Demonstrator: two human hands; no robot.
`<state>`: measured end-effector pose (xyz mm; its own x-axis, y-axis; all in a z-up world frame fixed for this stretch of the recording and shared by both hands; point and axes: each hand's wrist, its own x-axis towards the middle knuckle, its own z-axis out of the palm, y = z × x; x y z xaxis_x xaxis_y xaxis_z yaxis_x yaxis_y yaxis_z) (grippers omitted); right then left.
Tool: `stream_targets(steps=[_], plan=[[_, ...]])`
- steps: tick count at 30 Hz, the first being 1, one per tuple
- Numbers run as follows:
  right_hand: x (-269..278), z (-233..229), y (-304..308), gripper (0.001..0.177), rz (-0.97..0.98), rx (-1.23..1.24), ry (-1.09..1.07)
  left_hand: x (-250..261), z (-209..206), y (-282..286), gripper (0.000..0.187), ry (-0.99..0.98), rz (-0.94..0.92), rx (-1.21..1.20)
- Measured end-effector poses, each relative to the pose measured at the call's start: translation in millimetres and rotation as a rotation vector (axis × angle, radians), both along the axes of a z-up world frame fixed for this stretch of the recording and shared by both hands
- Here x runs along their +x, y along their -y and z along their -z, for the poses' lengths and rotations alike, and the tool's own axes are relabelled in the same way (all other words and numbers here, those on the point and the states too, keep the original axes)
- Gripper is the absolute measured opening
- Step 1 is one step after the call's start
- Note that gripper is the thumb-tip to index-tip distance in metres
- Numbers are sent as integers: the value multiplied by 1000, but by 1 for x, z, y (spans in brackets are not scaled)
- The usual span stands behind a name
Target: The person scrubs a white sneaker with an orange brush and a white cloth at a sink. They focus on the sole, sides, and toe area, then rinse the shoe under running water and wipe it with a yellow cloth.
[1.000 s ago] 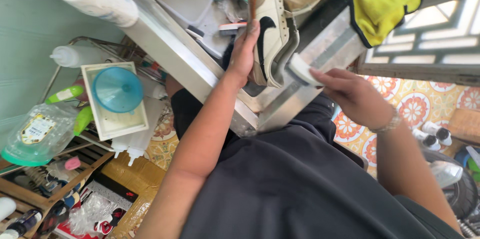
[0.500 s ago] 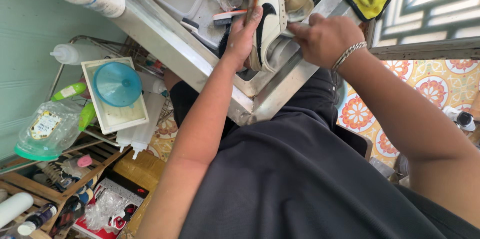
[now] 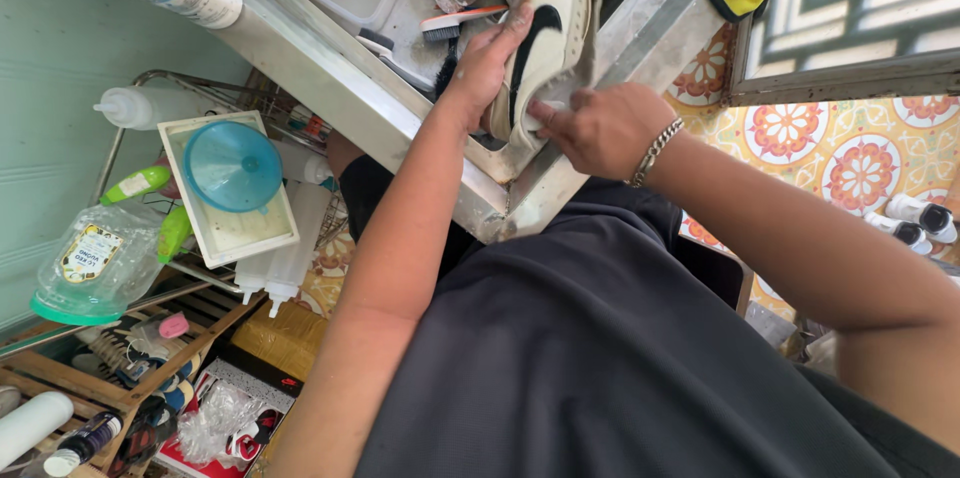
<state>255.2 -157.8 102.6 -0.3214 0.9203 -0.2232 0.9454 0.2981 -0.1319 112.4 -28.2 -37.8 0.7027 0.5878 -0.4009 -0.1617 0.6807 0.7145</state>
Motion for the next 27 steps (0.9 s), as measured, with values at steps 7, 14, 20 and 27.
stream_targets(steps=[7, 14, 20, 27], plan=[[33, 0, -40, 30, 93, -80, 197, -5, -6, 2, 56, -22, -3, -15], [36, 4, -45, 30, 84, -164, 224, -9, -9, 2, 56, -61, -11, 14], [24, 22, -29, 21, -60, -198, 199, -5, -8, -2, 54, -28, -24, -33], [35, 3, -50, 42, 69, -180, 104, -7, -9, -1, 56, -49, -35, -1]])
